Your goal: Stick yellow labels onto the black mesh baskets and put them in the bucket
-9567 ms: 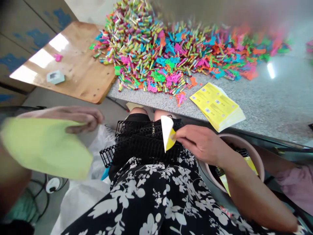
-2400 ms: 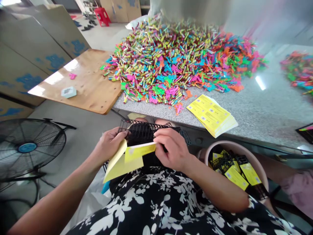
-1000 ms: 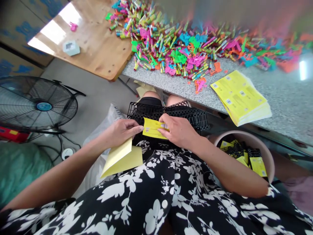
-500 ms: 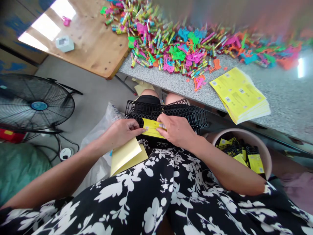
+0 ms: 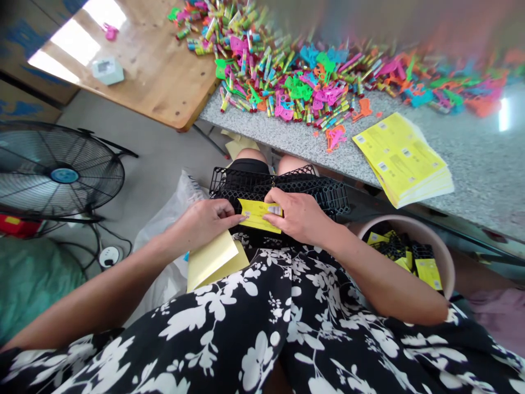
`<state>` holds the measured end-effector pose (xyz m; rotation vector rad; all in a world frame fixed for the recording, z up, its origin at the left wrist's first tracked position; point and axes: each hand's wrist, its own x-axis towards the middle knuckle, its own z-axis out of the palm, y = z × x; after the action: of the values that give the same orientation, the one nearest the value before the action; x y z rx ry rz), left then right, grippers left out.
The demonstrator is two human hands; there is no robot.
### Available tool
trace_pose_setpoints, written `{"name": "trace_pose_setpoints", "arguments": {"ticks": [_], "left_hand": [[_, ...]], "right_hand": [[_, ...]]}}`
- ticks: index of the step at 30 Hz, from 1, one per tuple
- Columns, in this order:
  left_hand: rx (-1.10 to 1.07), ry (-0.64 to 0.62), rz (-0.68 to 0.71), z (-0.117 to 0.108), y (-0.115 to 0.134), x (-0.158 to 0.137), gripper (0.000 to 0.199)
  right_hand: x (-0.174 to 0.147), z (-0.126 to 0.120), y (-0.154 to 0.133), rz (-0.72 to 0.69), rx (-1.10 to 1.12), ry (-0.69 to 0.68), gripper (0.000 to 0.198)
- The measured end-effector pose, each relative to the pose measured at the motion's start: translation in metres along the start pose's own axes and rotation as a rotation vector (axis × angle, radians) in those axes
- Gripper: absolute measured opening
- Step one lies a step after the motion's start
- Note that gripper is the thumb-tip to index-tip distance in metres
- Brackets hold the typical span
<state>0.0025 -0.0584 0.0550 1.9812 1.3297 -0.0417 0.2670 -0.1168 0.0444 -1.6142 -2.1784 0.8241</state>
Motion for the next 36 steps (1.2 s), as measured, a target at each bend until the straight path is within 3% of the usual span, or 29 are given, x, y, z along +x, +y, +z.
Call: {"name": "trace_pose_setpoints", "arguments": {"ticks": [12, 19, 23, 28, 33, 36], "left_hand": [[0.032, 0.023, -0.014, 0.002, 0.003, -0.001, 0.043], [0.166, 0.028, -0.031, 0.002, 0.011, -0.004, 0.038], [0.254, 0.059, 0.045, 0.008, 0.007, -0.003, 0.032], [0.361, 0.058, 0.227, 0.015, 0.007, -0.005, 0.020], [0.489, 0.099, 0.348, 0.020, 0.007, -0.008, 0.046], [0.537, 0.088, 0.342, 0.022, 0.006, -0.007, 0.056]], "right_hand": [[0.001, 0.002, -0.001, -0.036, -0.087, -0.006, 0.015], [-0.004, 0.008, -0.006, -0.065, -0.175, 0.034, 0.016], [-0.009, 0.014, -0.014, -0.060, -0.227, 0.095, 0.018], [-0.014, 0.021, -0.025, -0.006, -0.299, 0.221, 0.045], [-0.019, 0.028, -0.020, -0.095, -0.412, 0.383, 0.034], [-0.024, 0.035, -0.012, -0.213, -0.476, 0.310, 0.040]]}}
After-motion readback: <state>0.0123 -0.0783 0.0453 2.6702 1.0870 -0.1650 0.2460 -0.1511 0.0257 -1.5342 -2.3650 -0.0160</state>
